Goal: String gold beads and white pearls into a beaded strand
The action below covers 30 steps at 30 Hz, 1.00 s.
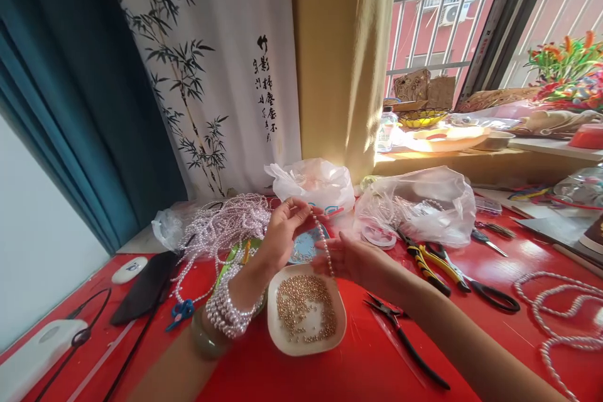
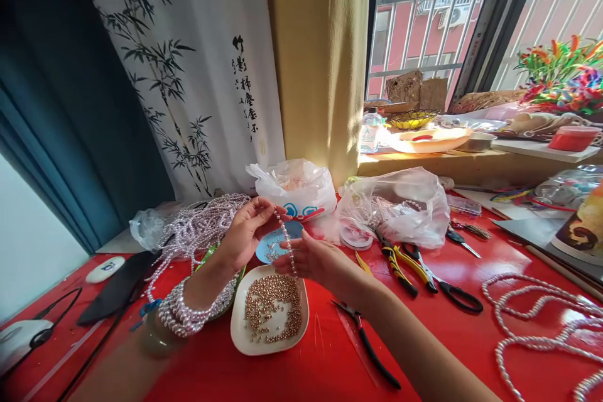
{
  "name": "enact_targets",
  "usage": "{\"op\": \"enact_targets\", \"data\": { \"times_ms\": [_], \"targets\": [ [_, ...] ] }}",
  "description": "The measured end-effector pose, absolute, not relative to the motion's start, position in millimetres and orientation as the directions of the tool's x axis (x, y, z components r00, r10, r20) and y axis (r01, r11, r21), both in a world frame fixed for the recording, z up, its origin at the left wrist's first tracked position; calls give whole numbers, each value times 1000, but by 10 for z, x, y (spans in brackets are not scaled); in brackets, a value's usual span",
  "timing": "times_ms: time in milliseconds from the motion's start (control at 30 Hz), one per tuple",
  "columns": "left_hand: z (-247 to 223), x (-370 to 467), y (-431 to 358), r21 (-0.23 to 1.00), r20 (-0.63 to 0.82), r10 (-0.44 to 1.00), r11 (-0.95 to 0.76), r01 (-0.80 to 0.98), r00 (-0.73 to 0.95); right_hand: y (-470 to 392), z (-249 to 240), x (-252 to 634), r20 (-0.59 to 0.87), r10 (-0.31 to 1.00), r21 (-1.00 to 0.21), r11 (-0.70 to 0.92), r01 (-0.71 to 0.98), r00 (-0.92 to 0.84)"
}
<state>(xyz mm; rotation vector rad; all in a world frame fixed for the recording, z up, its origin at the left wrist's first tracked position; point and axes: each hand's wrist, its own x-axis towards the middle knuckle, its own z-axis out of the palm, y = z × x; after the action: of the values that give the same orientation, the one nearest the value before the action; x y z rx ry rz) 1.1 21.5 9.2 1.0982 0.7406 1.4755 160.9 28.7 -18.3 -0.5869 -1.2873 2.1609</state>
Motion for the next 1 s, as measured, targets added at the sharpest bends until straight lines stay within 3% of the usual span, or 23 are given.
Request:
{"op": "enact_targets", "data": {
  "times_ms": [167, 367, 733, 1000],
  "targets": [
    [50, -233, 340, 899, 287, 951, -309, -310, -114, 215, -232, 1532, -237, 609, -823, -540, -177, -757],
    [47, -364, 438, 887, 334, 927, -370, -276, -169, 217, -232, 1479, -343, 653, -807, -573, -144, -675],
    [21, -357, 436, 879, 412, 892, -443, -179, -184, 208, -355, 1457, -273, 728, -889, -441, -124, -628],
    [13, -355, 446, 872, 354, 911, -404, -278, -212, 189, -384, 1436, -177, 762, -949, -300, -97, -624]
  ]
}}
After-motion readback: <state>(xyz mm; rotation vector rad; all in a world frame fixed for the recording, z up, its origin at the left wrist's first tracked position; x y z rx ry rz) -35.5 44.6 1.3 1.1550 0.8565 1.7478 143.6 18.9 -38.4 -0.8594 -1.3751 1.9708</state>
